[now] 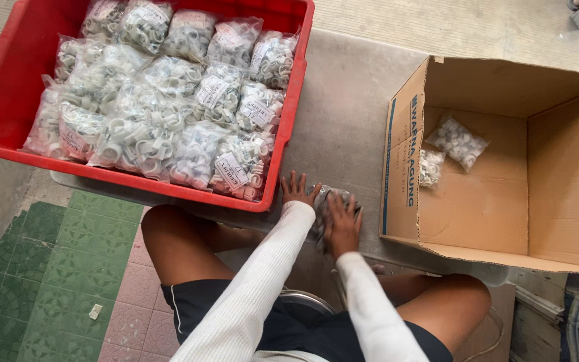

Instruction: The person repeatedly picks small plastic-wrapped items from a red crate, wipes them with a cloth, and places them into a cardboard box. The process continues throughout the clip with multiple items handled one at a time.

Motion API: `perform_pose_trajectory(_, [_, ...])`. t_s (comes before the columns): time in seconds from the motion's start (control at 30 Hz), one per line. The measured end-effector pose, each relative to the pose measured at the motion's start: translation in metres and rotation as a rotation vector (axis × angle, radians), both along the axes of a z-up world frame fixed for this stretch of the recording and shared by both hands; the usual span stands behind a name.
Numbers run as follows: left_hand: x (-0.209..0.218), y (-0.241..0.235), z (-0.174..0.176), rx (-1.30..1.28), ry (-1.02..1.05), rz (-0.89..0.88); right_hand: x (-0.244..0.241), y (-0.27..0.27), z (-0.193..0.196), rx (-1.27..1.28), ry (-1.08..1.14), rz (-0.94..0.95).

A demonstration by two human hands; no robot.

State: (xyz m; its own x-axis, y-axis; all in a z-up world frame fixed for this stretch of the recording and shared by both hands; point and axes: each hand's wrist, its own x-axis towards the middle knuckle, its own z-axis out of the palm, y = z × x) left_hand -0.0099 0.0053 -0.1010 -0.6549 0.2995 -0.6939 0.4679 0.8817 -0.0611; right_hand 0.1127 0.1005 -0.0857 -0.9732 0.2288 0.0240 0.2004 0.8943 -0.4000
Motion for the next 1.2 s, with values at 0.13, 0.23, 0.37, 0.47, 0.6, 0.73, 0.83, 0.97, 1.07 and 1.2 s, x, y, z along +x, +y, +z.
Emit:
perform_pose_trajectory(0.13, [0.014,-0.009,0.133,0.012,-0.003,-0.001,-0.033,0.040,-0.055,-0.038,-0.032,-0.316])
perform_pose_trajectory(0.23, [0.011,-0.010,0.076,0.012,0.017,-0.009,-0.002,0.001,-0.016,-0.030,-0.042,-0.253])
perform_pose_trajectory(0.37, [-0.004,-0.002,-0.021,0.042,0.040,0.014,0.032,-0.025,0.022,-0.022,-0.018,-0.018])
perform_pose_trajectory(0.47, [0.007,-0.003,0.053,0.024,0.024,-0.003,0.002,0.008,0.008,0.014,-0.065,-0.077])
perform_pose_trajectory(0.6, [0.012,-0.009,0.063,0.000,-0.008,-0.033,-0.051,0.064,-0.063,0.066,-0.163,-0.294])
perform_pose_trajectory(0.73, [0.003,-0.006,0.014,0.046,-0.008,-0.029,-0.013,0.009,0.004,0.050,-0.074,-0.077])
perform_pose_trajectory(0.83, [-0.009,0.001,-0.052,0.058,0.033,-0.004,0.020,-0.007,0.031,-0.073,0.101,0.124])
perform_pose_trajectory(0.97, [0.005,0.002,0.050,0.061,0.043,0.022,-0.003,0.023,0.002,-0.010,0.032,-0.018])
perform_pose_trajectory(1.07, [0.013,-0.009,0.116,0.081,0.051,0.037,-0.036,0.033,-0.028,-0.068,-0.066,-0.273])
perform_pose_trajectory(1.2, [0.004,-0.001,0.046,0.008,0.025,0.015,-0.009,-0.004,-0.008,-0.101,0.107,-0.054])
